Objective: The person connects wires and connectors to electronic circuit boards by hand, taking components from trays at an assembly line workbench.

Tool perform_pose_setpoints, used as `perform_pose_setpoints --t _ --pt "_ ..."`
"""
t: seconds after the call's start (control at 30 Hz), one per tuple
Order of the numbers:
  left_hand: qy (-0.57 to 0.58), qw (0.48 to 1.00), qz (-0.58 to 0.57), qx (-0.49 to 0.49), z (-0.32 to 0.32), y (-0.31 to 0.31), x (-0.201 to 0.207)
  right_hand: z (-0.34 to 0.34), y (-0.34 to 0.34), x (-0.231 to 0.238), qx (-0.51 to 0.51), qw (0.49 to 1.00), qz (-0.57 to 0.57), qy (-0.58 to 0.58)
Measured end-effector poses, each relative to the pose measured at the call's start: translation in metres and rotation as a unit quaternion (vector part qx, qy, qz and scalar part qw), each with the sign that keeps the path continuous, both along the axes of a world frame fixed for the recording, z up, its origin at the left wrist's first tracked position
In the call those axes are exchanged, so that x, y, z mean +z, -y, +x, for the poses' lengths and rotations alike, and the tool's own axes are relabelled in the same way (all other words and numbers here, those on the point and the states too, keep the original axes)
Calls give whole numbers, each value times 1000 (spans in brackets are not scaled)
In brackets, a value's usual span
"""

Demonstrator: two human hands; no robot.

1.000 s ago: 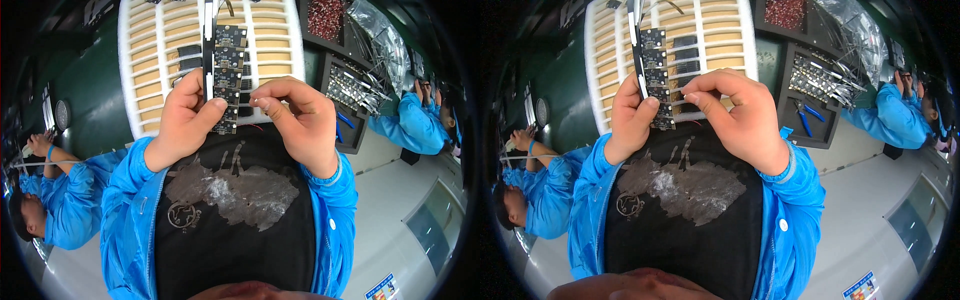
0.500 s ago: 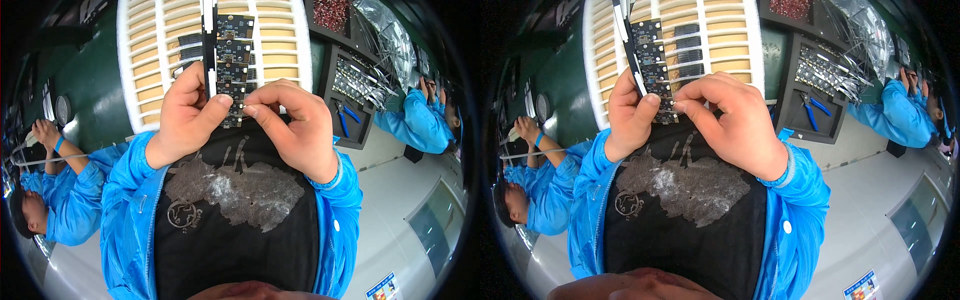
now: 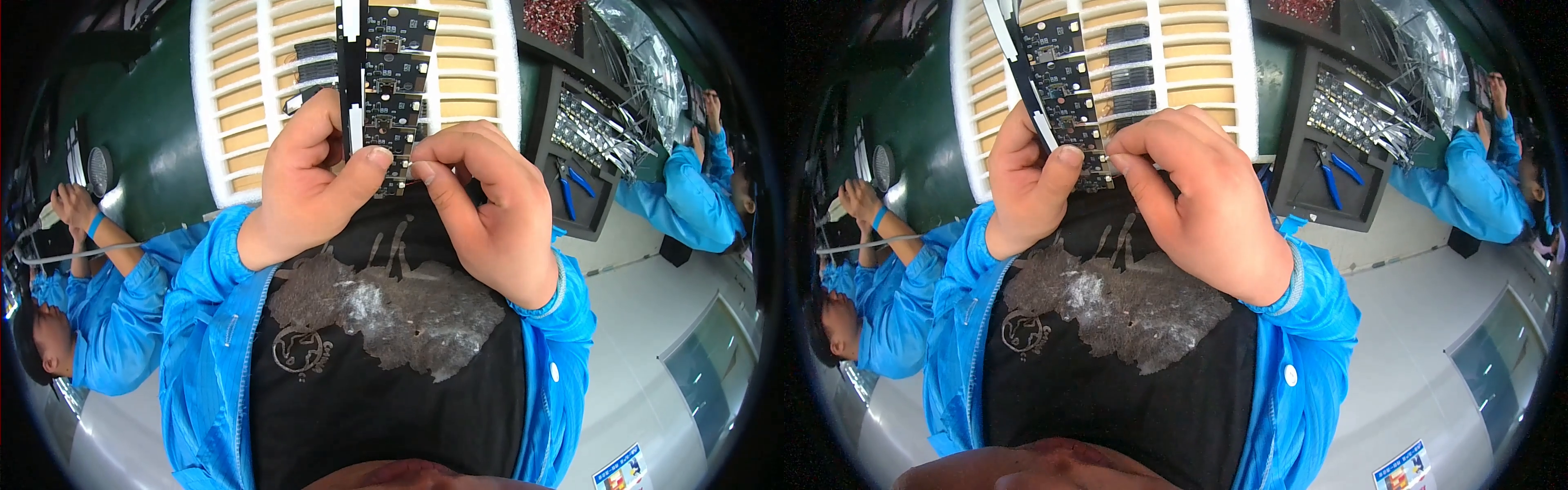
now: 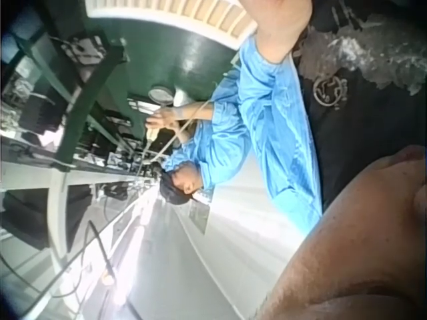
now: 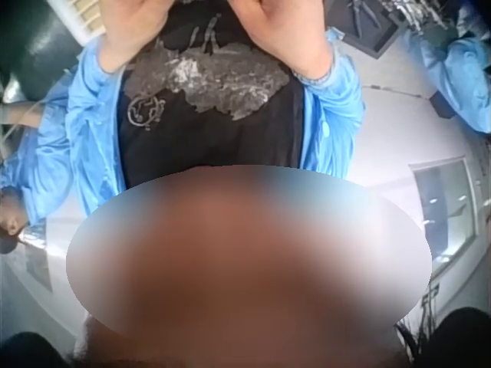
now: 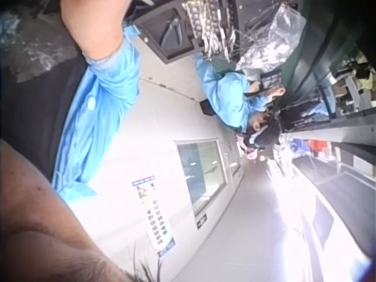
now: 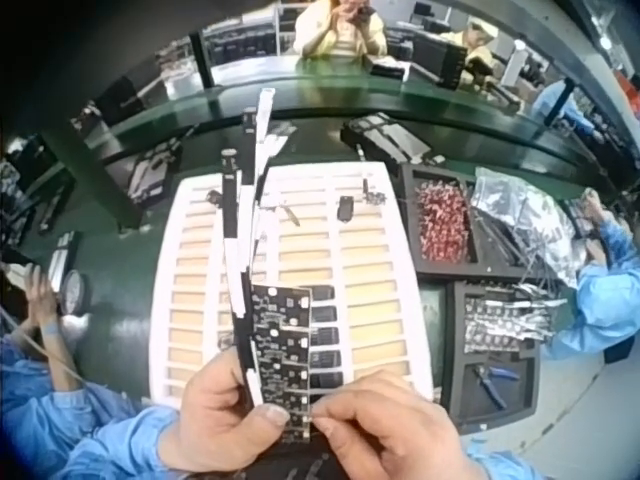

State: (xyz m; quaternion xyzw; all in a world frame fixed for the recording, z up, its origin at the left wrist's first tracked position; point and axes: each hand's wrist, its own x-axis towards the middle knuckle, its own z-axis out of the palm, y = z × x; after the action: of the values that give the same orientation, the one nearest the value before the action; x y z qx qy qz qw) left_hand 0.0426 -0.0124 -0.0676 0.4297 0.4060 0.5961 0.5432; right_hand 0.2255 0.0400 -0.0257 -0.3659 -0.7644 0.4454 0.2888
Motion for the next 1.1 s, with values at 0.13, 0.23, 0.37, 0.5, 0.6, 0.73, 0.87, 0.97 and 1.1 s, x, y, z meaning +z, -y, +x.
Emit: perform_pose_setpoints --t 0.13,0.23,0.37,0.5,0.6,0.73,0.87,0.97,1.1 --pt "-109 994 28 3 -8 3 -6 -2 2 -1 -5 999 35 13" --pt "-105 994 39 20 -4 3 -5 -4 5 -6 -19 998 66 9" --pt "-139 986 82 45 -2 6 -10 -7 4 -7 -18 993 115 18" --pt "-135 982 120 63 2 4 -9 -9 5 -10 -36 990 138 17" --pt "-133 981 118 74 3 4 -12 -8 5 -11 -46 987 157 8" --pt "-126 981 121 78 4 5 -12 -7 4 -9 -48 982 183 14" --pt "-96 981 149 79 6 4 -14 -7 6 -9 -52 980 191 27" --pt "-124 975 164 85 5 3 -15 -9 8 -13 -72 977 198 24" --pt "-94 975 168 113 14 2 -17 -11 8 -16 -74 972 223 21"
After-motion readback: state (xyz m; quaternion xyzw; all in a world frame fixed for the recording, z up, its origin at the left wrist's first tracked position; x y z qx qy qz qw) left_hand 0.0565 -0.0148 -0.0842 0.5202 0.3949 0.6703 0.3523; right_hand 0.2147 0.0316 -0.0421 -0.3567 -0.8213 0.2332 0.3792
